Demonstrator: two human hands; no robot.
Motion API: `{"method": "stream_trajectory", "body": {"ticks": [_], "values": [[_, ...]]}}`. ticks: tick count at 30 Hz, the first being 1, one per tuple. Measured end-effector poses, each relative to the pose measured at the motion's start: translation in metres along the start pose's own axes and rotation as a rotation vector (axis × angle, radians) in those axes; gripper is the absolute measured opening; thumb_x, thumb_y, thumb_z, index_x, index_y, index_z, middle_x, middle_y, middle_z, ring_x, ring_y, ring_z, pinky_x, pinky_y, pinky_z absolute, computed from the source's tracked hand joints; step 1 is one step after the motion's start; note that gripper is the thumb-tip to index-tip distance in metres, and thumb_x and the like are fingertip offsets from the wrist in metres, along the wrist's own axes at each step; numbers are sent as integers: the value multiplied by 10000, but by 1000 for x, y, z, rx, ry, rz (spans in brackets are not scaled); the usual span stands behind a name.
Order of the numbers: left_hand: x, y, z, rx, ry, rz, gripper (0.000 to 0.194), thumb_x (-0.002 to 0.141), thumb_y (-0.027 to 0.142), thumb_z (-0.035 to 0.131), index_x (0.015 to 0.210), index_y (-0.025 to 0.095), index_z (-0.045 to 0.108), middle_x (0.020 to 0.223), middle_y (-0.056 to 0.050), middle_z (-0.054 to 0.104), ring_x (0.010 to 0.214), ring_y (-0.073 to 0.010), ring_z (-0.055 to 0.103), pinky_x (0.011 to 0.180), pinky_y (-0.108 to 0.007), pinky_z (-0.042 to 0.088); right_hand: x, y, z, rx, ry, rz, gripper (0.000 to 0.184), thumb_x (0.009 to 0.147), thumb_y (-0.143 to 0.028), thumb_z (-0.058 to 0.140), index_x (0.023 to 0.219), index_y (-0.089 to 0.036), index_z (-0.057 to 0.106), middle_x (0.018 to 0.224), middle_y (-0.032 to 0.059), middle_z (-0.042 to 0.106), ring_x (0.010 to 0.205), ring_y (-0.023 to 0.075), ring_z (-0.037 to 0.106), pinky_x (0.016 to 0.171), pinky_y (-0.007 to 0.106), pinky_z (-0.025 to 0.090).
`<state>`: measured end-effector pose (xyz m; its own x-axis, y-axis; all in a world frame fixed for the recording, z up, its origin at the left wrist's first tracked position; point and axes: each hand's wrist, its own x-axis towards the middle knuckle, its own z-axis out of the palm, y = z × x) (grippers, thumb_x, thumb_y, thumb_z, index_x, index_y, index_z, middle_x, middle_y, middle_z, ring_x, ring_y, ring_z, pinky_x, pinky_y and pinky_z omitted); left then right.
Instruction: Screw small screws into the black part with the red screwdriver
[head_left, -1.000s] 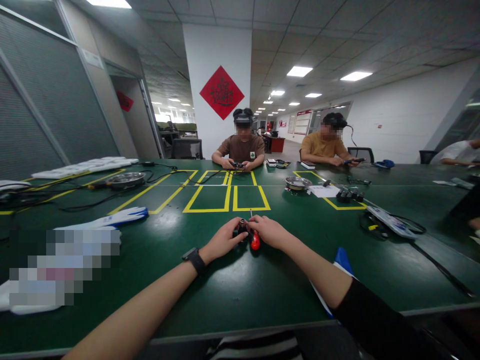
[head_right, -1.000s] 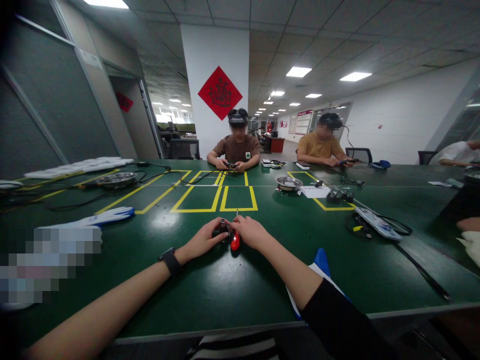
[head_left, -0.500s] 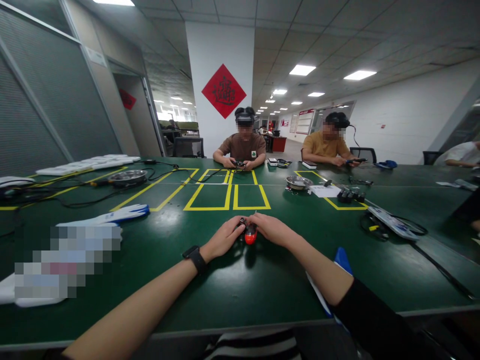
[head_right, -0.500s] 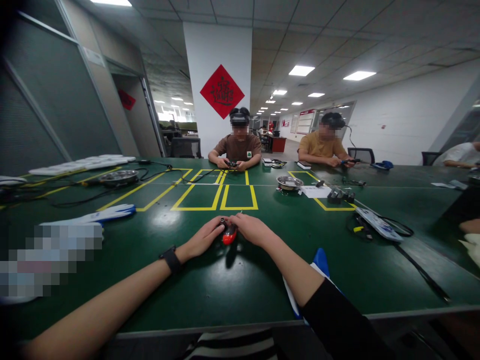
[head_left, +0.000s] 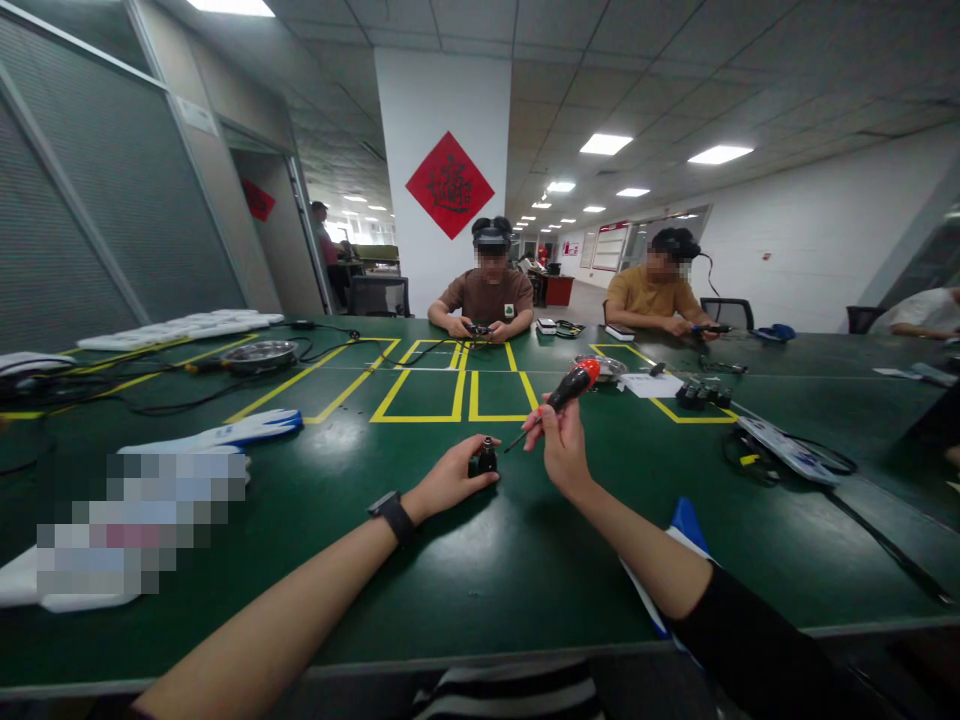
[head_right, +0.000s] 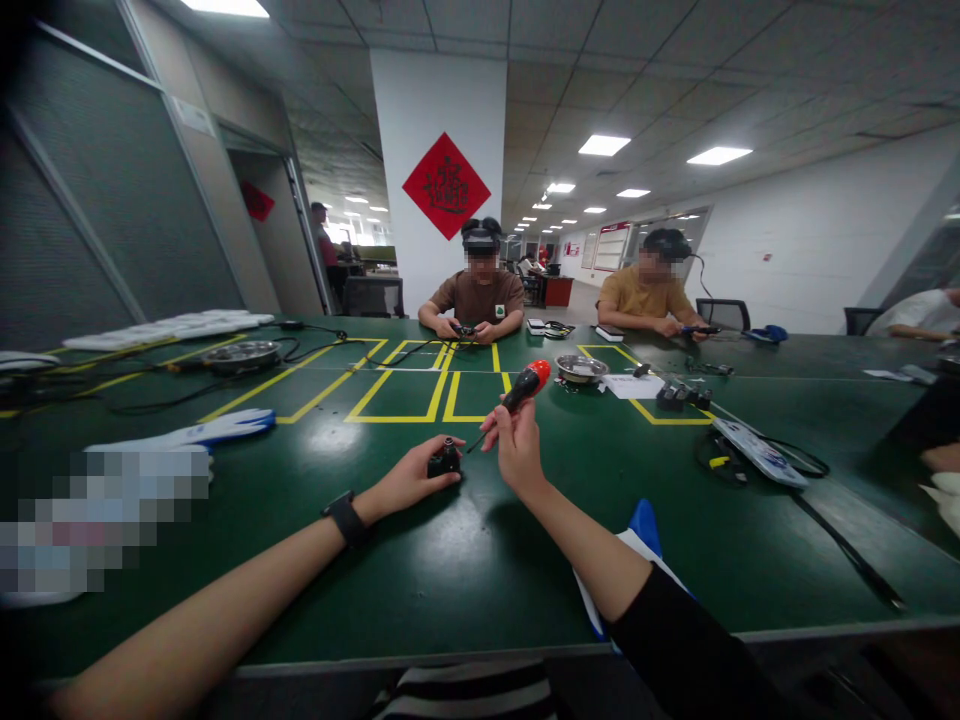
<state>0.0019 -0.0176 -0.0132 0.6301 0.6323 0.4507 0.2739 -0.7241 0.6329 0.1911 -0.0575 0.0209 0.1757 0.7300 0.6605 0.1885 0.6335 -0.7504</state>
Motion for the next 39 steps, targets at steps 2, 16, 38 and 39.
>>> {"method": "stream_trajectory", "body": {"ticks": [2,16,38,39], "values": [[0,-1,0,13,-3,4,413,762,274,635,1153,192,529,1046,-55,607,966,-197,563,893,-334,429,-3,-3,3,123,26,12,225,924,-392,358,1078,-227,367,726,-32,589,447,85,543,470,215,442],[1,3,-2,47,9,-9,248,761,318,629,928,154,547,863,-14,566,774,-148,512,715,-264,420,-21,0,13,97,-261,-125,185,908,-333,422,1053,-224,384,755,-16,586,512,103,569,585,273,480],[2,1,-2,26,-7,-45,206,803,320,581,923,153,597,836,-3,572,763,-140,508,713,-254,406,-21,2,11,92,-227,-130,186,901,-325,431,1058,-234,391,765,-11,603,515,112,564,598,291,484],[2,1,-3,16,-9,-47,204,804,317,580,923,153,603,835,-3,577,765,-141,512,715,-255,409,-21,2,11,86,-221,-120,175,899,-327,436,1042,-232,404,746,-15,602,511,114,564,597,292,485]]}}
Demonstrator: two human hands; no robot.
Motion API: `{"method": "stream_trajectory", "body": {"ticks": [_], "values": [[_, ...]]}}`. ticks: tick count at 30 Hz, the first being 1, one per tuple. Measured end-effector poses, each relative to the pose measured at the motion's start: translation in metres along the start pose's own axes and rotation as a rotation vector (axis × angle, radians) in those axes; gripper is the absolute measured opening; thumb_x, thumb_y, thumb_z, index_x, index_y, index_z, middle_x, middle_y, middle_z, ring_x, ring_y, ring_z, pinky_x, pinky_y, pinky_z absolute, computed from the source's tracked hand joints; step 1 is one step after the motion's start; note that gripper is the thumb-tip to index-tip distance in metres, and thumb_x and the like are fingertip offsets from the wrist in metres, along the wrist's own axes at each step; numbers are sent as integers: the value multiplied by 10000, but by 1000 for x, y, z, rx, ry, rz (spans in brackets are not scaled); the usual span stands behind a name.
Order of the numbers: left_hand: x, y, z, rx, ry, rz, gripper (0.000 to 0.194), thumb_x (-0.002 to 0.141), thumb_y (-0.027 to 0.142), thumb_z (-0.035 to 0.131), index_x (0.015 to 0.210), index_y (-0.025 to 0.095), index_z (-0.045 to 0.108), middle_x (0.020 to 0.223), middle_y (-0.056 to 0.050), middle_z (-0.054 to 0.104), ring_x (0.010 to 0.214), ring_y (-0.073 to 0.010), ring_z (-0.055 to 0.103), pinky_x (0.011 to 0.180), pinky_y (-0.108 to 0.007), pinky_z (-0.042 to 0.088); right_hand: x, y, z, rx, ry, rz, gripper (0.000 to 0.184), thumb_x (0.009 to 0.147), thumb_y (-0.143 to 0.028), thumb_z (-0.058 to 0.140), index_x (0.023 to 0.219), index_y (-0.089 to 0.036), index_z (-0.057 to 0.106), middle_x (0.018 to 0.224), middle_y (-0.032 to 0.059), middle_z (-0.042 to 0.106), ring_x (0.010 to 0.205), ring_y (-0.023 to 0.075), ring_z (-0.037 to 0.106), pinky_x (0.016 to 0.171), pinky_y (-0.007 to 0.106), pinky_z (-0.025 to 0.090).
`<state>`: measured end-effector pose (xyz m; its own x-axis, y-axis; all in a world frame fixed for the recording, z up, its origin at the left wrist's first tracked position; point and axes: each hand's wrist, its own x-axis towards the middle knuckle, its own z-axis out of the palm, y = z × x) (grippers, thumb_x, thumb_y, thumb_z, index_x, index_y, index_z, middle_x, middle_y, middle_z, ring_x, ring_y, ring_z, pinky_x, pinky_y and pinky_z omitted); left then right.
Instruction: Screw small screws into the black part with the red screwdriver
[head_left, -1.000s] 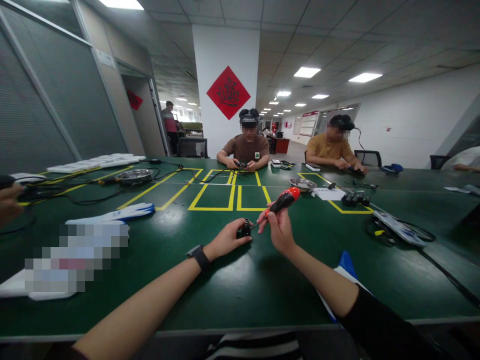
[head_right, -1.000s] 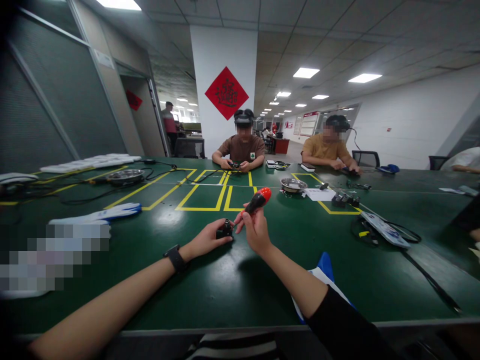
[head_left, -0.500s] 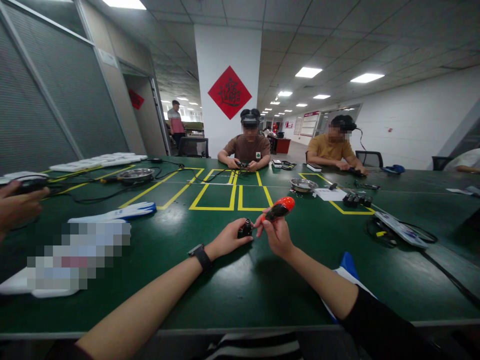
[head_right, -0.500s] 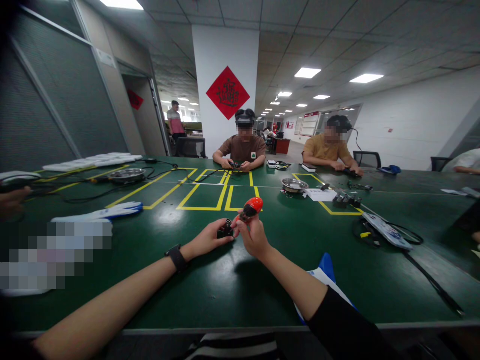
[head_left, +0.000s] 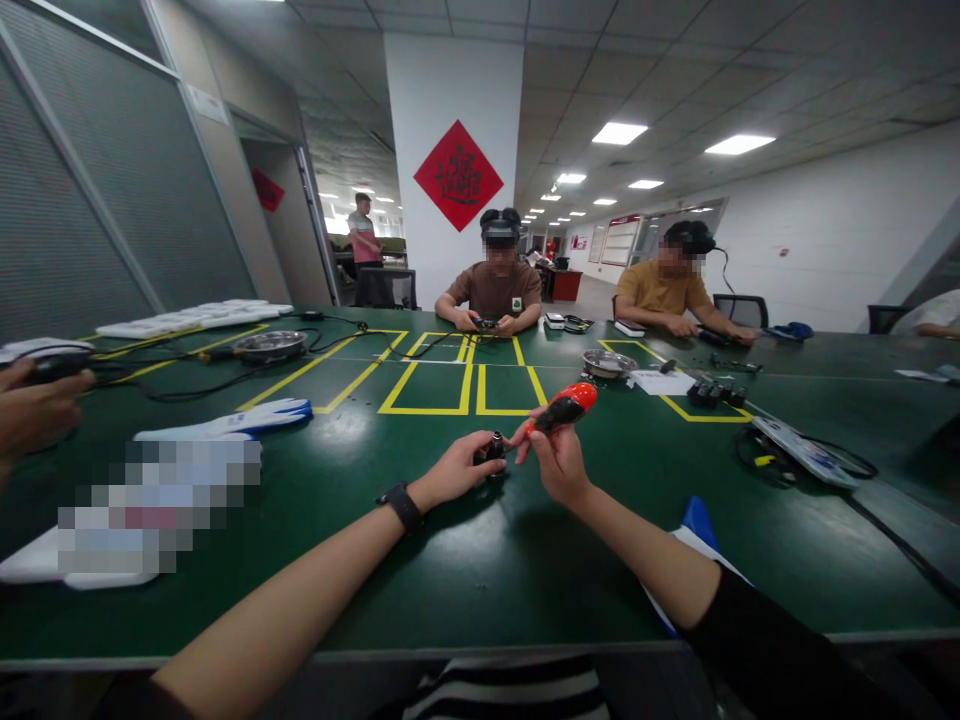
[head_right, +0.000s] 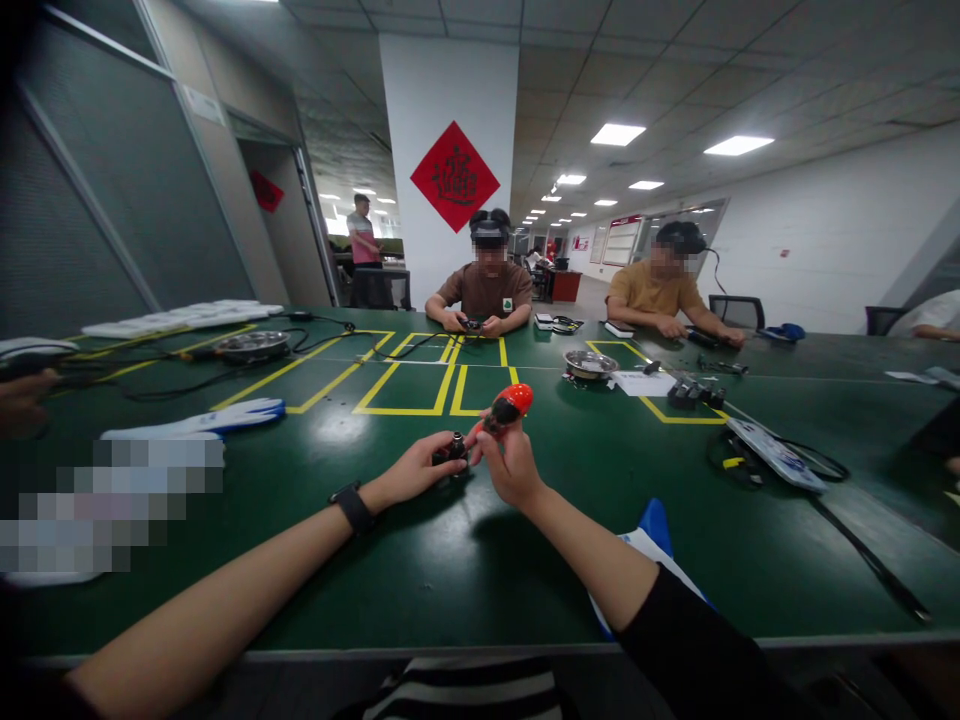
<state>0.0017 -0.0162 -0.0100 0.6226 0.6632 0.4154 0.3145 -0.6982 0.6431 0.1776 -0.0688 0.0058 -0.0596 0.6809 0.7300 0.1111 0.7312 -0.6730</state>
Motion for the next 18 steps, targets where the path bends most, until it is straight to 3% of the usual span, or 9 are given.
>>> {"method": "stream_trajectory", "body": {"ticks": [4,8,13,18], "values": [[1,1,-1,-46,-6,-3,235,798,308,590,978,159,619,875,-17,604,791,-150,540,744,-270,428,6,-7,-3,-59,55,21,121,860,-326,507,880,-207,502,704,-3,597,591,138,585,669,315,496],[0,3,-2,-83,-14,-1,311,803,296,587,1086,168,599,968,-47,618,871,-171,561,816,-300,440,16,-17,-1,-23,176,-9,146,790,-278,607,746,-204,489,873,29,599,850,169,589,820,339,472],[-1,4,-1,-89,-3,-15,312,800,299,587,1083,167,599,971,-48,620,886,-179,564,836,-322,451,21,-16,6,312,145,172,156,834,-283,544,942,-253,435,693,-50,493,575,105,527,631,281,507],[0,5,0,-90,7,-17,310,796,307,593,1070,161,601,961,-50,623,867,-178,566,821,-318,457,20,-13,6,313,143,208,288,842,-262,497,1127,-272,452,937,3,515,695,104,541,729,300,516]]}}
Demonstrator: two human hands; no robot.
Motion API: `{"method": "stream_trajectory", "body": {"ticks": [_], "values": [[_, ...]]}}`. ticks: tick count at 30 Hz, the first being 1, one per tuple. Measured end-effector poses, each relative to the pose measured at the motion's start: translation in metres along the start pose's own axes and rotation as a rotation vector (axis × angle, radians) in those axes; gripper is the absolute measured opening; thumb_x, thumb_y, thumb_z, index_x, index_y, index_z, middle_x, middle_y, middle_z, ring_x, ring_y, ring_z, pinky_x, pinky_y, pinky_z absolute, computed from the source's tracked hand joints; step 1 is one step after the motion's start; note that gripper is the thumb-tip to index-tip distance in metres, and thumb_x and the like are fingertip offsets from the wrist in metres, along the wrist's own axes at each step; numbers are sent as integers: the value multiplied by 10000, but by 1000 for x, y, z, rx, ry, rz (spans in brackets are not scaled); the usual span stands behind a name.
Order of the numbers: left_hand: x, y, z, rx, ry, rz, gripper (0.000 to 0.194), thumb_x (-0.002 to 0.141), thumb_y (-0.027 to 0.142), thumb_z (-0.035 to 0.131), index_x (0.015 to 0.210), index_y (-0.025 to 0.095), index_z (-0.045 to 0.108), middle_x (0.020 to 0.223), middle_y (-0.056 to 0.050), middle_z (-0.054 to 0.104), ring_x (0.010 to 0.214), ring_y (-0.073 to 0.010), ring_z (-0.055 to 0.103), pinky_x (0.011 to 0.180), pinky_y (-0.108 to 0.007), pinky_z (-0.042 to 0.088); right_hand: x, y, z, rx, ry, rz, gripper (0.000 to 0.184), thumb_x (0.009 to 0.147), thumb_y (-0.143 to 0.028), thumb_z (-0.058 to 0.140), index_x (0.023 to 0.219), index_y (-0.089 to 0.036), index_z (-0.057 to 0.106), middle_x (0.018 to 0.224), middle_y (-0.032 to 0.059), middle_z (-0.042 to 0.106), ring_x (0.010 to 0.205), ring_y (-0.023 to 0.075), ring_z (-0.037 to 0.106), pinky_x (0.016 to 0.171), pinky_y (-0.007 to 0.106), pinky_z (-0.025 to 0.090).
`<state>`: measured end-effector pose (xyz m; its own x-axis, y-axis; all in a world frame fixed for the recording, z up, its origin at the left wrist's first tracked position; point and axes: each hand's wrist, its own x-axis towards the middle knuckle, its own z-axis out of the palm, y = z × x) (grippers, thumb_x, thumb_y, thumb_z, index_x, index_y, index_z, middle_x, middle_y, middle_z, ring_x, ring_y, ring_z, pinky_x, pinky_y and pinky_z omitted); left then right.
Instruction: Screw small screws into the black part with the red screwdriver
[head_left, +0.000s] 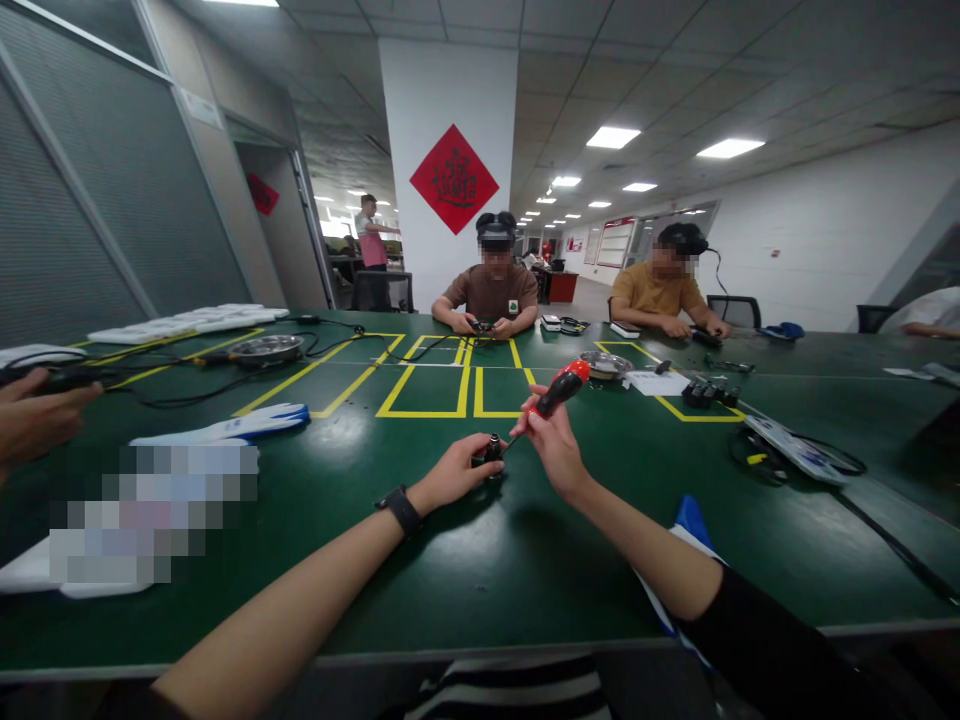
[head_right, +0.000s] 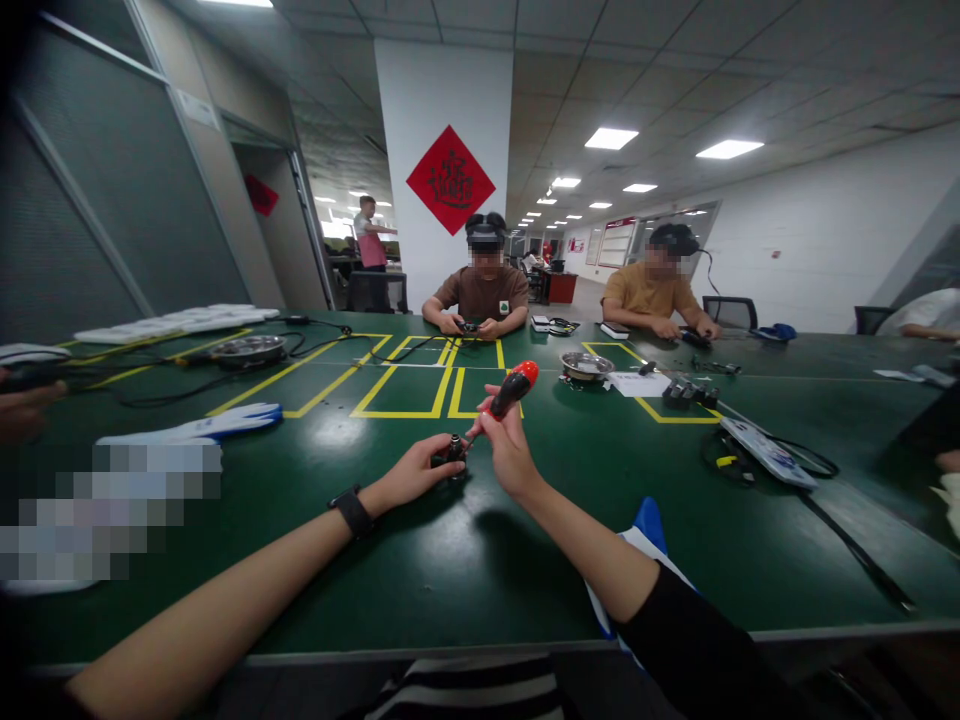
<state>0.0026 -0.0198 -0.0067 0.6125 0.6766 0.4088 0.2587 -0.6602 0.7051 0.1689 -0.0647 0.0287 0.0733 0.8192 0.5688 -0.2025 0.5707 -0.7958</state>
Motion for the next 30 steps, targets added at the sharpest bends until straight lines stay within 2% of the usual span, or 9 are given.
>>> {"method": "stream_trajectory", "body": {"ticks": [5,8,11,14,17,21,23,26,30], "values": [[0,-1,1,-7,-2,8,298,799,296,591,1061,154,601,952,-47,622,860,-171,569,814,-304,456,3,-3,-5,14,-65,9,259,781,-269,609,1019,-227,516,1177,65,514,909,164,575,802,343,509],[0,-2,0,-4,-2,11,303,803,295,584,1075,162,595,958,-42,618,869,-169,569,809,-298,456,5,-4,-7,134,-88,75,188,779,-251,606,936,-230,504,1003,31,571,825,145,582,831,363,496],[0,-1,0,5,-6,8,306,803,290,582,1083,166,593,958,-40,618,872,-171,569,805,-298,458,6,-2,-9,195,-61,124,160,802,-239,555,953,-240,503,786,-19,517,629,110,531,775,352,508],[0,-1,0,18,-8,2,301,803,296,580,1073,165,595,945,-41,619,867,-175,569,800,-299,461,6,-1,-10,190,-30,119,190,849,-273,447,1022,-235,514,813,2,506,636,125,531,749,368,516],[0,-1,0,16,-4,5,296,802,304,581,1061,161,597,931,-39,615,851,-172,568,797,-299,460,5,-2,-11,36,-41,47,253,878,-312,412,1097,-236,514,968,40,543,774,155,573,810,393,496],[0,-1,0,26,0,3,300,796,302,585,1061,160,597,923,-40,615,854,-176,560,798,-306,455,0,-8,-13,-406,-58,-176,226,829,-325,551,1027,-218,568,1076,71,580,954,208,559,848,380,464],[0,0,0,37,-1,4,289,798,305,582,1046,157,599,924,-42,614,853,-177,556,788,-302,451,-3,-8,-14,-485,-84,-202,198,835,-317,550,1001,-209,555,978,64,626,790,180,594,729,342,489],[1,2,-1,67,-4,13,251,804,306,574,1000,153,604,899,-31,604,815,-163,542,761,-286,438,-9,-4,-14,-414,-122,-161,182,879,-316,479,1024,-207,488,791,20,643,523,120,547,565,288,471],[1,2,-2,104,-6,32,202,808,306,569,932,151,601,836,-10,574,751,-141,512,709,-259,415,-13,1,-12,-387,-136,-173,178,885,-321,468,1019,-204,467,753,12,626,572,131,578,625,300,486]]}}
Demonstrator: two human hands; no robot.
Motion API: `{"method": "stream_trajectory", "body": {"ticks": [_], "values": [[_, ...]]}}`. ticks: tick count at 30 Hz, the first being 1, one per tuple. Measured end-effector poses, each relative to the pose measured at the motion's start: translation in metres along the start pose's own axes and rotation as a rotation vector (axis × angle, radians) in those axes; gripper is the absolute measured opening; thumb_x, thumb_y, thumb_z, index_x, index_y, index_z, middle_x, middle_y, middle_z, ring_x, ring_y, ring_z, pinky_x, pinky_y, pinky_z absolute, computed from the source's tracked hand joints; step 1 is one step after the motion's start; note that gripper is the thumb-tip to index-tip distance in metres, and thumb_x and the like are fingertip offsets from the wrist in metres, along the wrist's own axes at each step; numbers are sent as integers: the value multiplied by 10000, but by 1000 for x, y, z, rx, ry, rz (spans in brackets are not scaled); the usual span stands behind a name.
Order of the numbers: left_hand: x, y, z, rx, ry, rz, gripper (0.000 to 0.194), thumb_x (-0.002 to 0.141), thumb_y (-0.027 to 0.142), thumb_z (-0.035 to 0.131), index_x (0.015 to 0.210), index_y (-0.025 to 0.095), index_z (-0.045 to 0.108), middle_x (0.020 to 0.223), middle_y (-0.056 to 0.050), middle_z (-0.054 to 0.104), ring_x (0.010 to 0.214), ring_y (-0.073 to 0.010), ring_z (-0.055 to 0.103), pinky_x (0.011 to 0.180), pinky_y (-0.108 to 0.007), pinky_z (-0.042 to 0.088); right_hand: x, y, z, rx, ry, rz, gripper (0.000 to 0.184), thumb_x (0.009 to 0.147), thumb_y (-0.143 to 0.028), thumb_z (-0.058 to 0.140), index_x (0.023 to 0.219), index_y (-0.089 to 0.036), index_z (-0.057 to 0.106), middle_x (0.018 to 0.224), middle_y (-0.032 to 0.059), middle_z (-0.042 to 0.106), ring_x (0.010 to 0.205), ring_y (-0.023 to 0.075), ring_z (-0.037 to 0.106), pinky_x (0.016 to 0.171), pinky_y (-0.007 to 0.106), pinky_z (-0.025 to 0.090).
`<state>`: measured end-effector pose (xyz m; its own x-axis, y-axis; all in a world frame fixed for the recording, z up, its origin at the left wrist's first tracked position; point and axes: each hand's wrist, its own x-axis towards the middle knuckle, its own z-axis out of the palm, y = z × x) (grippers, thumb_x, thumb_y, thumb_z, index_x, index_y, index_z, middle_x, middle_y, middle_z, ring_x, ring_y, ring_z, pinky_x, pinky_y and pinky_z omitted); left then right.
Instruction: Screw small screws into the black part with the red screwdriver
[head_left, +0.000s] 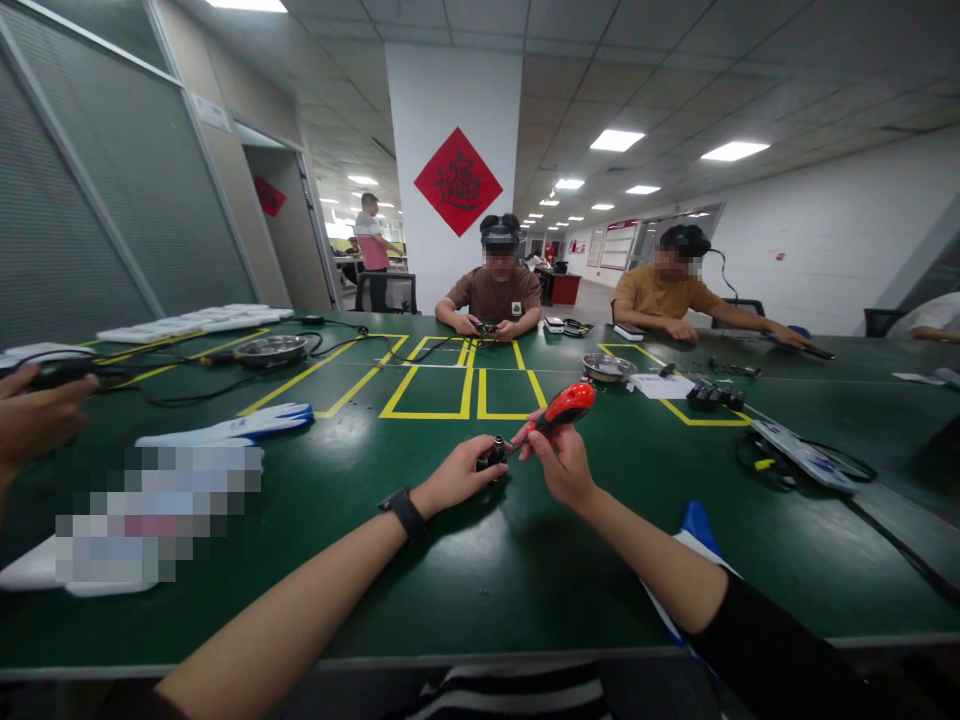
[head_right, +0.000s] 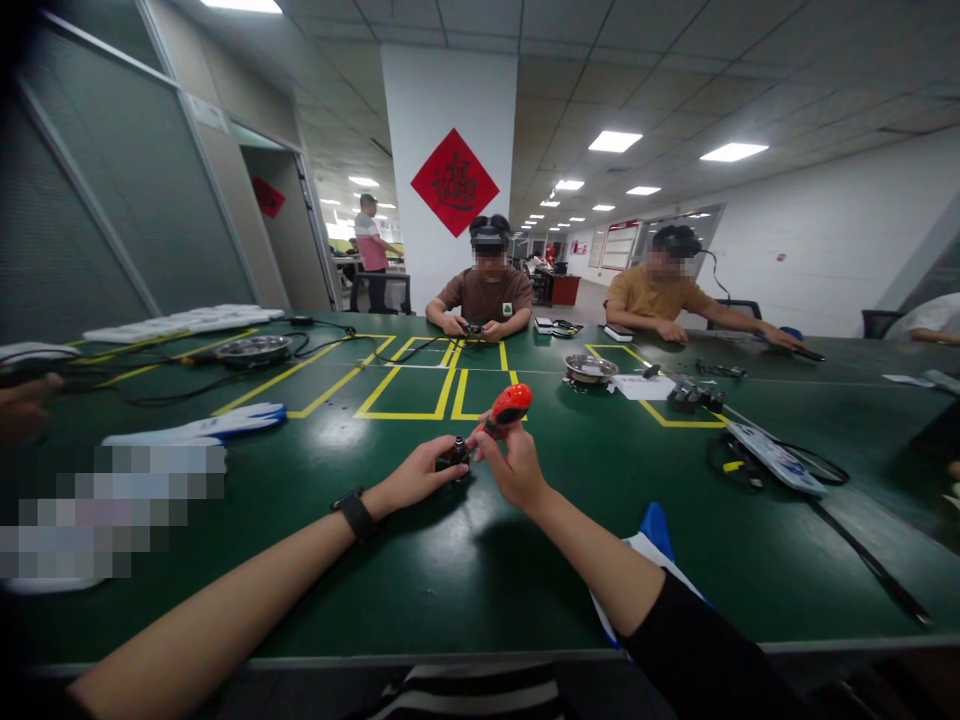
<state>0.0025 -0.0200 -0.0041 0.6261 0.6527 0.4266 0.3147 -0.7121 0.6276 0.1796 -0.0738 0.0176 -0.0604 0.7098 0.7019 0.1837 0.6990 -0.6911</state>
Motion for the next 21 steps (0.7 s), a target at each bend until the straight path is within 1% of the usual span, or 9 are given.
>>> {"method": "stream_trajectory", "body": {"ticks": [6,12,15,21], "values": [[0,-2,2,38,-2,-4,211,774,334,599,869,148,570,788,0,538,724,-139,478,681,-255,402,1,2,-1,-4,-24,23,196,881,-327,475,1031,-202,458,780,21,631,596,136,587,655,310,494],[-1,-2,1,50,-4,9,219,760,315,618,906,157,577,814,-4,551,739,-143,487,695,-260,405,0,3,0,41,13,12,195,884,-334,466,1037,-213,461,762,10,623,577,132,575,629,306,492],[-1,-1,0,35,-5,16,233,758,289,619,950,162,583,844,-7,565,754,-145,498,714,-261,408,0,3,0,46,11,11,186,882,-329,472,1028,-215,466,768,11,624,581,131,572,626,299,488],[-1,-2,1,-43,-8,-35,260,767,210,564,1022,168,592,892,-15,586,800,-155,518,730,-262,417,0,3,-1,26,-11,13,191,877,-316,485,1032,-204,465,774,15,631,577,130,570,633,303,485]]}}
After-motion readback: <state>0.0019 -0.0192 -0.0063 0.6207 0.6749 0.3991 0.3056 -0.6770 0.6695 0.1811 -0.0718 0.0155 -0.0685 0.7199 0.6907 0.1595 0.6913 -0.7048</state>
